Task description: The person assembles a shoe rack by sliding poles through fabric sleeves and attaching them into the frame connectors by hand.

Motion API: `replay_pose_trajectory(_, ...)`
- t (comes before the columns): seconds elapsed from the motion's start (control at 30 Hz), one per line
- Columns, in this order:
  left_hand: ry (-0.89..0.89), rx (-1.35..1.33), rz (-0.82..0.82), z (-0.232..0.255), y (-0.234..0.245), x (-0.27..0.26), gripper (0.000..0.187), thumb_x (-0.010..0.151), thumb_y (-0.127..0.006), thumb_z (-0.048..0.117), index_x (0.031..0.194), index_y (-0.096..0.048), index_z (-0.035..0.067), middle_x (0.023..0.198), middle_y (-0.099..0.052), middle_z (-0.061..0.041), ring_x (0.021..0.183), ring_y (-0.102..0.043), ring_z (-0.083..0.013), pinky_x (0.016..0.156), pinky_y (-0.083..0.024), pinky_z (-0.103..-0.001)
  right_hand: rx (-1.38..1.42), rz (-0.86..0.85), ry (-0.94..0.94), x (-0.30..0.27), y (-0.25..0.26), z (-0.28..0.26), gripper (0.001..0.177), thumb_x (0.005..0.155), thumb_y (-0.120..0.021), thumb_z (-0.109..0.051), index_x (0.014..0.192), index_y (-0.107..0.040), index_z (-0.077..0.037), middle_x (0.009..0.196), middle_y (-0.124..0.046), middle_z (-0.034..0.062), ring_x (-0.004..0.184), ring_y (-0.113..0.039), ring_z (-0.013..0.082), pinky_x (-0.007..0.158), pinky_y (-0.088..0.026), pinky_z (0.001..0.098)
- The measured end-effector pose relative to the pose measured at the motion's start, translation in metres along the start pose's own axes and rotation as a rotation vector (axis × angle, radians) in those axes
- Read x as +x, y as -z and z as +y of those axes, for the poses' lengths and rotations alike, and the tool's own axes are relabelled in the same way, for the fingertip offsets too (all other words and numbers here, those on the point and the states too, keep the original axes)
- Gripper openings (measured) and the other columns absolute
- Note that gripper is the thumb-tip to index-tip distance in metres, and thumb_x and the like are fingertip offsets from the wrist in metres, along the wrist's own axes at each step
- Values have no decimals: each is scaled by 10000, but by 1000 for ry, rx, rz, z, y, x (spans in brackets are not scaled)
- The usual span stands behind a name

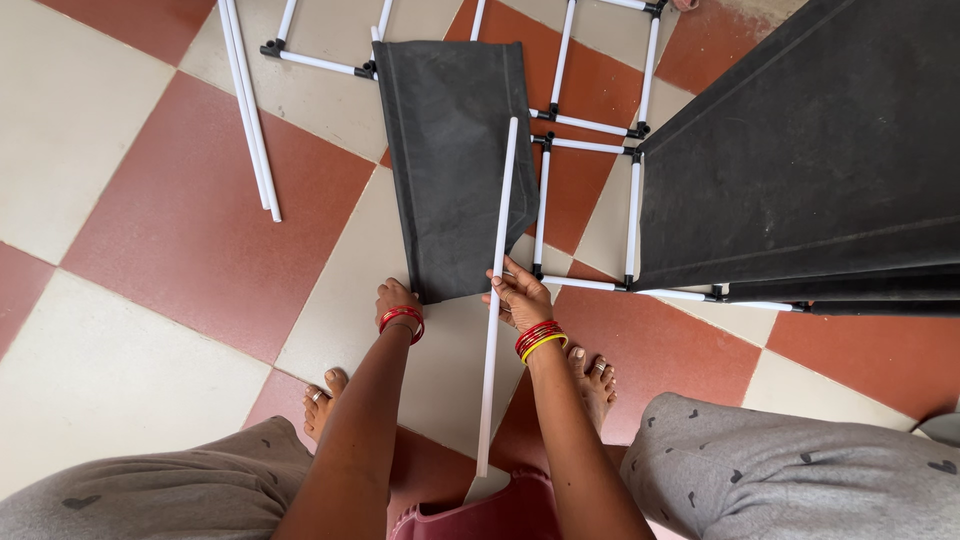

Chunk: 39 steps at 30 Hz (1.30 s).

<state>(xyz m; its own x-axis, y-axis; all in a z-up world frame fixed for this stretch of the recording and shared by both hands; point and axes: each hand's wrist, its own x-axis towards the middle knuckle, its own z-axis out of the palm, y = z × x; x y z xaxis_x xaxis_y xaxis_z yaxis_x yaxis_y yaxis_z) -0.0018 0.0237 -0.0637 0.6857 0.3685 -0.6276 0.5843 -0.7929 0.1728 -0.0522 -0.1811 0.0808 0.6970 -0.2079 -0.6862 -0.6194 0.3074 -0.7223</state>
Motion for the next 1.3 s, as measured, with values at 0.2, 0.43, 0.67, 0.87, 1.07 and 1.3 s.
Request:
replay_pose_trajectory(0.2,34,-20,-69,9,9,-8,548,916,-758,387,1284,-498,75,1308,-598,-116,1215,-642,-276,946,-604,-415,-36,34,-29,3,3,7,458,915,-700,-183,1367,-646,-232,1132,-786,-23,827,-769,129,706,-635,280)
replay_pose_trajectory(0.43,-150,-90,39,2,-40,25,385,939,-728,270,1205,-600,24,1265,-588,-169,1192,-602,-335,970,-559,-421,-32,23,-35,12,0,11,452,933,-672,-158,1376,-635,-242,1159,-776,-11,834,-766,137,704,-639,278)
replay_pose_trajectory(0.67,-160,-564,89,13,-32,30,324,991,-650,279,1147,-674,-4,1230,-565,-145,1039,-653,-337,902,-546,-424,-60,-24,-34,6,-13,9,448,963,-634,-163,1400,-597,-255,1208,-762,-12,888,-764,148,768,-632,304)
replay_pose_trajectory(0.87,-134,-665,187,-3,0,44,332,984,-656,268,1201,-672,17,1231,-587,-132,1081,-624,-340,929,-518,-425,-83,-61,-29,-9,-26,4,437,970,-638,-175,1399,-624,-257,1212,-755,-24,889,-759,147,797,-629,289)
replay_pose_trajectory(1.07,-87,-664,296,-52,24,69,351,974,-679,271,1204,-686,6,1276,-586,-172,1155,-595,-364,967,-497,-448,-123,-102,-21,-21,-40,5,439,963,-650,-161,1391,-629,-255,1190,-759,-9,863,-750,151,749,-629,288)
replay_pose_trajectory(1.3,44,-643,384,-109,37,95,354,953,-737,267,1171,-714,-11,1255,-643,-226,1058,-658,-390,909,-539,-466,-158,-122,-21,-24,-53,14,455,940,-673,-124,1380,-645,-240,1166,-768,10,830,-755,149,724,-645,282)
